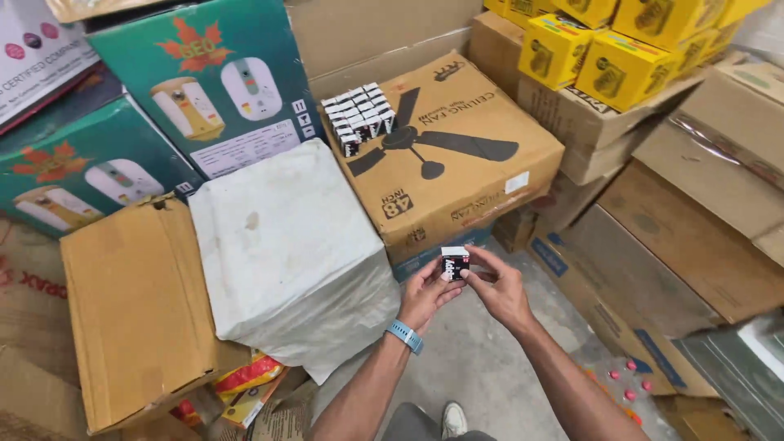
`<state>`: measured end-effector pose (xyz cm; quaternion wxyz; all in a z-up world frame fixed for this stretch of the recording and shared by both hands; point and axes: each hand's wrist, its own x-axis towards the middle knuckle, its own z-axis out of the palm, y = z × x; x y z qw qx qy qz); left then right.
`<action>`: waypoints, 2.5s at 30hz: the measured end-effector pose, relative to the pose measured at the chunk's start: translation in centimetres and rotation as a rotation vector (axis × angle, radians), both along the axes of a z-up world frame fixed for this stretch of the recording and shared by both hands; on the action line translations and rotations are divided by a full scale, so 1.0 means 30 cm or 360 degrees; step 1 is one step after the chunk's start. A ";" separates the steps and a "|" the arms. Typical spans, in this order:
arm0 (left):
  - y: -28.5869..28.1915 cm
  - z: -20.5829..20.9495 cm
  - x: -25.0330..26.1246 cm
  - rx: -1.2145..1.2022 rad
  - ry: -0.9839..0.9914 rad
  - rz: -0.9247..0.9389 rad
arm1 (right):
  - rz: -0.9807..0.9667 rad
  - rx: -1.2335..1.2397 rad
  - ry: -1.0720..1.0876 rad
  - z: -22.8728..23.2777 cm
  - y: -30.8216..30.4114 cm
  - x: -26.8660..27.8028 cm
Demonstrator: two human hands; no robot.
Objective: The person repeatedly picks up small white boxes from a table and places them in a neat stack on a large cardboard box. The person moves back and forth between the table and the stack, handling one box at a time.
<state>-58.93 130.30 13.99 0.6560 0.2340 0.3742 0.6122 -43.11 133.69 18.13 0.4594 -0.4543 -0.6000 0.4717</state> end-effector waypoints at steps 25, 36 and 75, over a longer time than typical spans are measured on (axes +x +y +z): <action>0.814 -0.142 -0.607 -0.0436 -0.0149 0.0113 | 0.0255 -0.0306 -0.0406 -0.264 1.000 -0.750; 1.071 -0.136 -0.687 -0.0395 0.0180 0.0084 | 0.0244 0.0220 -0.0775 -0.372 1.327 -0.905; 1.257 -0.072 -0.909 0.0275 0.1455 -0.0155 | 0.0350 0.0085 -0.0327 -0.070 1.390 -0.584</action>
